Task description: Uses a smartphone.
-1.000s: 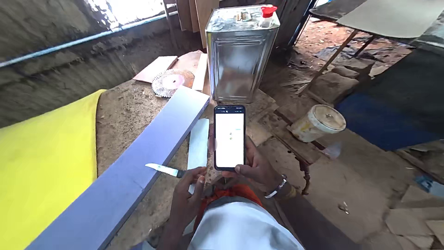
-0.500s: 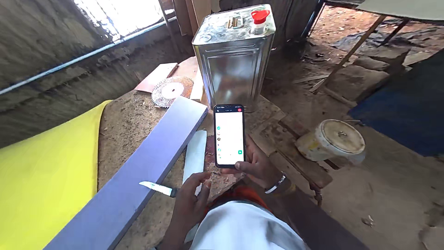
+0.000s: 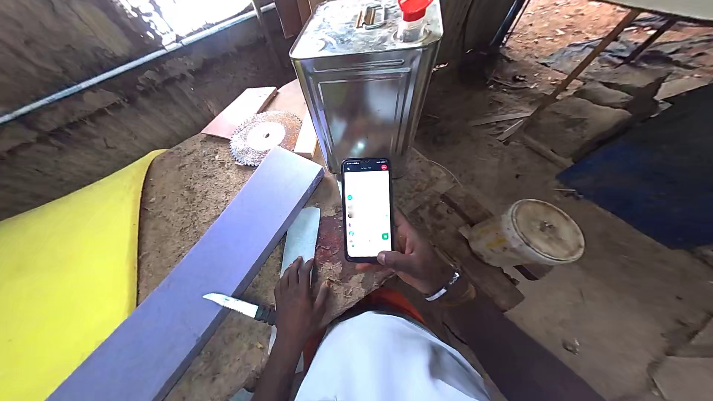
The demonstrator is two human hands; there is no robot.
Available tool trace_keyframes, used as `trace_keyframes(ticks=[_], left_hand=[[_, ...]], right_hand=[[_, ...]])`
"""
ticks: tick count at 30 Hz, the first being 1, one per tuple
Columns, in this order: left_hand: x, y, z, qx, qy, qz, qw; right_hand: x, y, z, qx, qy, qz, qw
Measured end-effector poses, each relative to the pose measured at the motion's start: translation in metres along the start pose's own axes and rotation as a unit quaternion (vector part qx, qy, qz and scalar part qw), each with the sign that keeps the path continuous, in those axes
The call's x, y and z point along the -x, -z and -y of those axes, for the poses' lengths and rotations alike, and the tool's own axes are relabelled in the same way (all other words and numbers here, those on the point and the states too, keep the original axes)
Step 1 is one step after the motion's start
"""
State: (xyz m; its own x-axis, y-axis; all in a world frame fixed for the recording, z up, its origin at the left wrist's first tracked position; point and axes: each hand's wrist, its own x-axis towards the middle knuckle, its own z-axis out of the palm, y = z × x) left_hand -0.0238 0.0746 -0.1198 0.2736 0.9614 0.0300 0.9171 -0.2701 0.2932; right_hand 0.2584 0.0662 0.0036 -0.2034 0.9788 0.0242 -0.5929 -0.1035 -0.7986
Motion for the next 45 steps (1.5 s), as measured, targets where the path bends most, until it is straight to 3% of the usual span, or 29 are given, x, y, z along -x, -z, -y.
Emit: trace_keyframes(ticks=[7, 13, 22, 45], left_hand=[[-0.004, -0.009, 0.003, -0.035, 0.006, -0.055, 0.998], [-0.003, -0.009, -0.002, -0.053, 0.012, -0.058, 0.997], [-0.003, -0.006, -0.005, -0.054, 0.014, -0.039, 0.998], [-0.007, -0.009, -0.004, -0.057, 0.017, -0.061, 0.996]], right_hand=[[0.003, 0.007, 0.001, 0.002, 0.005, -0.024, 1.0], [0.005, 0.011, 0.0, -0.005, 0.001, -0.023, 1.0], [0.004, 0.001, -0.005, 0.103, -0.058, -0.169, 0.978], [0.0, 0.0, -0.012, 0.006, -0.046, -0.128, 0.991]])
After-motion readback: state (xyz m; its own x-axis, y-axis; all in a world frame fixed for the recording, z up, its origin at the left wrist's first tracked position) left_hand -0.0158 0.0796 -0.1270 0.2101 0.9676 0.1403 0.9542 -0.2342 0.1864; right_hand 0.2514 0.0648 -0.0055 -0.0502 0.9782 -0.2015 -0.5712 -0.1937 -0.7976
